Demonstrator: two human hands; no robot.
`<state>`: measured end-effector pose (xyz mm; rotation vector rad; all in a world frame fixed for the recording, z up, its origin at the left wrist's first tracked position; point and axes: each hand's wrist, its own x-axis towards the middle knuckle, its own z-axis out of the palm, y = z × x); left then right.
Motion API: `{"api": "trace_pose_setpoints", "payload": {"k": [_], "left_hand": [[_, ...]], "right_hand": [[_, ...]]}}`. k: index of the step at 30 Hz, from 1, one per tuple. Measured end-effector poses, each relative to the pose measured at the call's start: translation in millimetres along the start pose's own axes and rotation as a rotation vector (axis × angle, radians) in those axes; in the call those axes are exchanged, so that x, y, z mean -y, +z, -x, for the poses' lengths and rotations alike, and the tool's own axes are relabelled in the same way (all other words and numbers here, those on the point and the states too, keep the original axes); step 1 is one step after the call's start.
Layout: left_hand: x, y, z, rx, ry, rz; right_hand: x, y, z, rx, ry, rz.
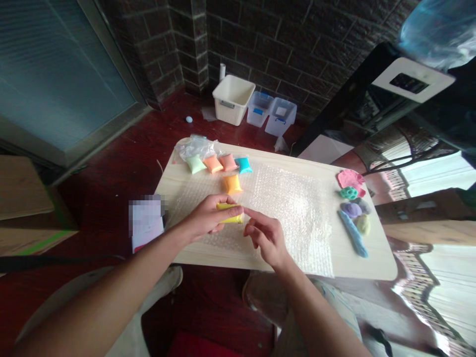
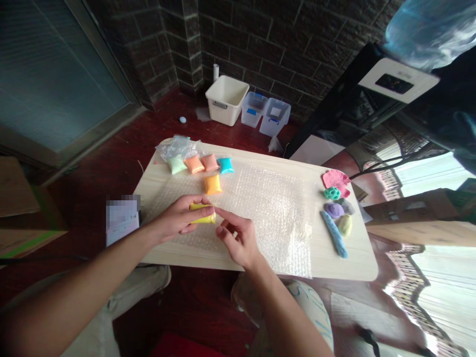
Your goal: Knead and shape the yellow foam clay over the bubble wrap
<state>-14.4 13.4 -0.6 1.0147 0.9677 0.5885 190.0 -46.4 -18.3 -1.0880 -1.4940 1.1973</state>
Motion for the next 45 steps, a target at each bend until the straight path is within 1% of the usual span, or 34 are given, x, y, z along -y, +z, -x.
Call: {"api": "trace_pose_setpoints", "payload": {"k": [3, 5, 9, 12, 14, 18, 20, 25, 27, 31, 35, 37, 39, 45], "left_hand": [[-4, -1.5, 3, 0.001, -0.057, 0.033], [-5, -2.0, 4, 0.01, -0.051, 0.016], [-6, -1.3, 5, 0.025, 0.047, -0.024], [-5, 0.8, 4, -0.013, 0.125, -0.051], [-5, 2.3, 4, -0.057, 0.161, -0.076], [-2, 3.3, 2, -0.109, 0.244, -0.118], [-1, 2.8, 1, -0.124, 0.284, -0.13], [1, 1.8, -2, -0.166, 0.342, -0.152], [1, 1.8, -3, -0.181, 0.359, -0.166], [4, 1.6, -4, -0.176, 0.397, -0.198], [7, 2.1, -4, -0.12, 0.363, -0.204], [7, 2.8, -4, -0.096, 0.325, -0.2], [5, 3.6, -3, -0.076, 0.281, -0.196], [-4, 3.3, -1, -0.01, 0.192, -0.161]], "right_hand": [[0, -5, -1, 0.048, -0.205, 0.395], [1, -5, -1, 0.052, -0.253, 0.529], [0, -1, 0, 0.033, -0.234, 0.621], [0, 2, 0, 0.028, -0.174, 0.618], [-1, 2, 0, 0.033, -0.115, 0.533], [-2, 0, 0, 0.061, 0.032, 0.165], [-1, 1, -1, 0.052, 0.086, 0.007], [5, 4, -2, -0.096, 0.127, -0.238], [6, 6, -2, -0.121, 0.162, -0.293], [4, 10, -3, -0.106, 0.236, -0.446], [5, 12, -7, -0.14, 0.292, -0.643], [7, 12, -9, -0.151, 0.315, -0.705], [8, 12, -9, -0.144, 0.328, -0.721], [3, 9, -3, -0.072, 0.323, -0.602]]}}
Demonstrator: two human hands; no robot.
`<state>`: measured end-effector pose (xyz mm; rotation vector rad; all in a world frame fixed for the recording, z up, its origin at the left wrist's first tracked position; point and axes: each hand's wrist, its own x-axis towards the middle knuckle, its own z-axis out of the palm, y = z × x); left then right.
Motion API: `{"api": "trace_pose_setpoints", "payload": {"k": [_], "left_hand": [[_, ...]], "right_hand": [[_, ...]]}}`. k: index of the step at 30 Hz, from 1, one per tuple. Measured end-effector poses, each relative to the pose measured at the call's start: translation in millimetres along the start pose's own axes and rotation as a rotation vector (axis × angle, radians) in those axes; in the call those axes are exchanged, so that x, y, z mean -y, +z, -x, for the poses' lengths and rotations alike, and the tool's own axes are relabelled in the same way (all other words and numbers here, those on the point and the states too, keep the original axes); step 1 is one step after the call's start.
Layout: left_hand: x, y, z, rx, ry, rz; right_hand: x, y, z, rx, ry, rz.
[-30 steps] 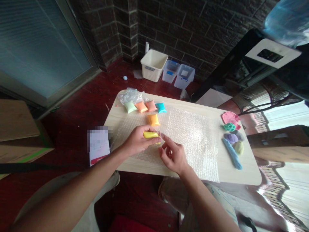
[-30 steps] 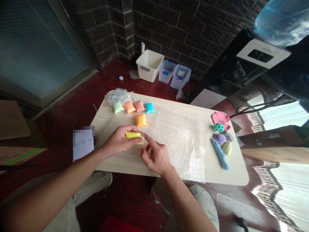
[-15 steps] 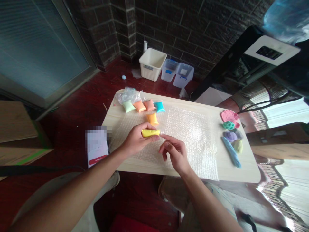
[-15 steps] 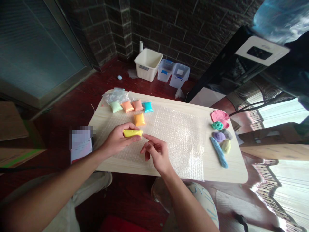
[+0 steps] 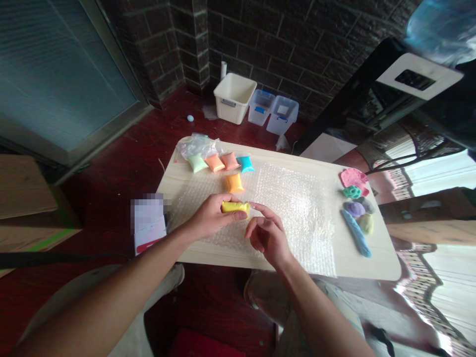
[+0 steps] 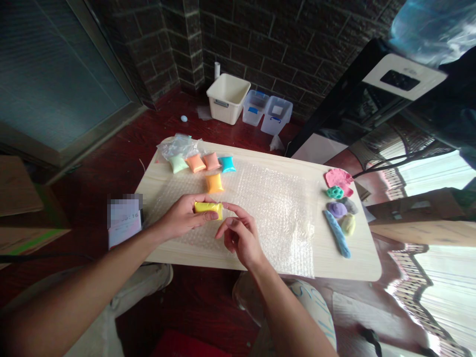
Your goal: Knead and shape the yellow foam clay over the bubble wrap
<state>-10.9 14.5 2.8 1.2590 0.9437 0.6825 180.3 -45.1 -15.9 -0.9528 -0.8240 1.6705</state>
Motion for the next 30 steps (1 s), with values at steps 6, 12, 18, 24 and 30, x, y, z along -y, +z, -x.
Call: {"api": "trace_pose_setpoints", "payload": {"k": [6, 12, 18, 24, 30], "left_hand": [[6, -3.0, 2, 0.101, -0.12, 0.137], [7, -0.7, 2, -0.009, -0.002, 0.038], [10, 4.5, 0, -0.177, 0.212, -0.197], [13, 4.9, 0, -0.247, 0.19, -0.134], [12, 7.4, 1, -0.171, 0.231, -0.225]], "right_hand": [[2, -2, -1, -0.002, 0.034, 0.112], [14, 6, -3, -0.05, 0.216, -0.127], [21, 4, -3, -0.07, 0.261, -0.235], [8, 12, 1, -0.186, 0.102, 0.11], [4, 14, -3, -0.178, 0.153, -0.008]]}}
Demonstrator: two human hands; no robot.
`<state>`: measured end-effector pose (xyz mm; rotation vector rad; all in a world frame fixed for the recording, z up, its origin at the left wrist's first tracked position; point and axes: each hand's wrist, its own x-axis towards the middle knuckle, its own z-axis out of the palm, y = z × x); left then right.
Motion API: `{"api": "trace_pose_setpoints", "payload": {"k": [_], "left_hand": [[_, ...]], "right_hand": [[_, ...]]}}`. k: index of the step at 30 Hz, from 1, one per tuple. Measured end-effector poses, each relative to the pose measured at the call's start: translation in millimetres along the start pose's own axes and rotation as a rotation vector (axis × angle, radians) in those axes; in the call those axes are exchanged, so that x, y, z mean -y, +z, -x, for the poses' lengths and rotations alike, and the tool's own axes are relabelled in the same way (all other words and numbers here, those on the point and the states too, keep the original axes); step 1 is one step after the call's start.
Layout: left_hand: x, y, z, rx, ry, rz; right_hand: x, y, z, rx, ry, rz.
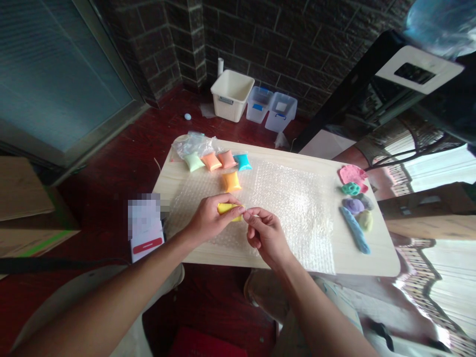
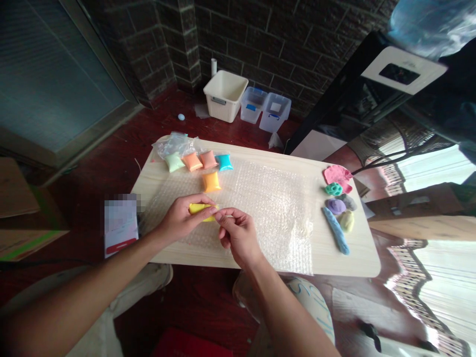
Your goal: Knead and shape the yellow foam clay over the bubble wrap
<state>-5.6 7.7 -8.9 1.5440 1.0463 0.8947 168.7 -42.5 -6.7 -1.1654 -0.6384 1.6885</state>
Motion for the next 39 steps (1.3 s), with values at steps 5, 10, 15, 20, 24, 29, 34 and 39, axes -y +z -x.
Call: {"api": "trace_pose_setpoints", "payload": {"k": [5, 10, 15, 20, 24, 29, 34, 39], "left_hand": [[1, 0.6, -2, 0.045, 0.004, -0.032], [2, -2.3, -4, 0.087, -0.053, -0.03], [-3, -5.1, -3, 0.086, -0.239, 0.081], [-9, -5.0, -2, 0.084, -0.306, 0.147], [-9, -4.2, -1, 0.079, -0.358, 0.196], [-5, -4.1, 1, 0.052, -0.462, 0.254], [-2, -1.8, -1, 0.02, -0.459, 0.374], [-2, -3.1, -3, 0.063, -0.528, 0.515]], "right_hand": [[1, -2, -2, -0.005, 0.014, -0.082], [2, -11, 1, -0.024, -0.235, 0.335], [1, -19, 5, 0.02, -0.562, 0.821], [-3, -20, 6, 0.005, -0.588, 0.868], [-2, -14, 6, 0.047, -0.428, 0.662], [1, -10, 5, 0.104, -0.285, 0.471], [-3, -12, 6, 0.102, -0.327, 0.503], [-3, -12, 1, 0.067, -0.256, 0.421]]}}
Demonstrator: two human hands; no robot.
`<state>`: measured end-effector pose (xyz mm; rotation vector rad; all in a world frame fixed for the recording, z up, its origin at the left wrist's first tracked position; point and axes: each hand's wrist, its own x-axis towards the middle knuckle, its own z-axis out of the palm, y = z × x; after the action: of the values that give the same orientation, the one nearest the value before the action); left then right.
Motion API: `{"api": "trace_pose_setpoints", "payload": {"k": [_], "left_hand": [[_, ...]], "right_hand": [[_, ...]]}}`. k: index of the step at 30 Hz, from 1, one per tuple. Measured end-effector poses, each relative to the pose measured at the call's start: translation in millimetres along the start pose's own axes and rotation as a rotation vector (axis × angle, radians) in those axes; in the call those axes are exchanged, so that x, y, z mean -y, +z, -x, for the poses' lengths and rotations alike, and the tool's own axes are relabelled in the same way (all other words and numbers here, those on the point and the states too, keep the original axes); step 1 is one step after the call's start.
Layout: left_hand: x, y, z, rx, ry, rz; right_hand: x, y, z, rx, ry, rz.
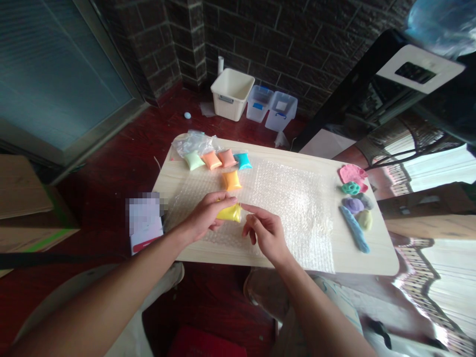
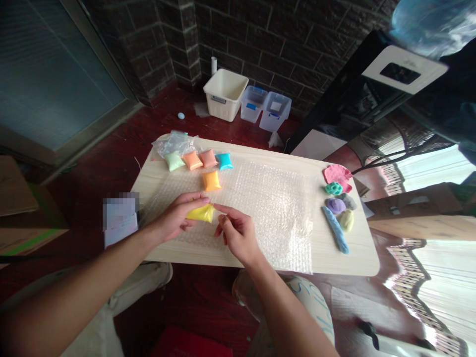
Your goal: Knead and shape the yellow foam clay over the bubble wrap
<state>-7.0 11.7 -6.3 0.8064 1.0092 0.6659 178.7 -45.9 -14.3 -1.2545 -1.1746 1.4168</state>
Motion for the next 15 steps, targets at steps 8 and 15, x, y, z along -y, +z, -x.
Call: {"api": "trace_pose_setpoints", "payload": {"k": [8, 15], "left_hand": [[-10, -9.5, 6, 0.299, -0.037, 0.013], [1, -7.8, -1, 0.138, 0.225, -0.302]], "right_hand": [[8, -10, -3, -0.004, -0.007, -0.115], [3, -6, -3, -0.114, -0.045, 0.055]]}}
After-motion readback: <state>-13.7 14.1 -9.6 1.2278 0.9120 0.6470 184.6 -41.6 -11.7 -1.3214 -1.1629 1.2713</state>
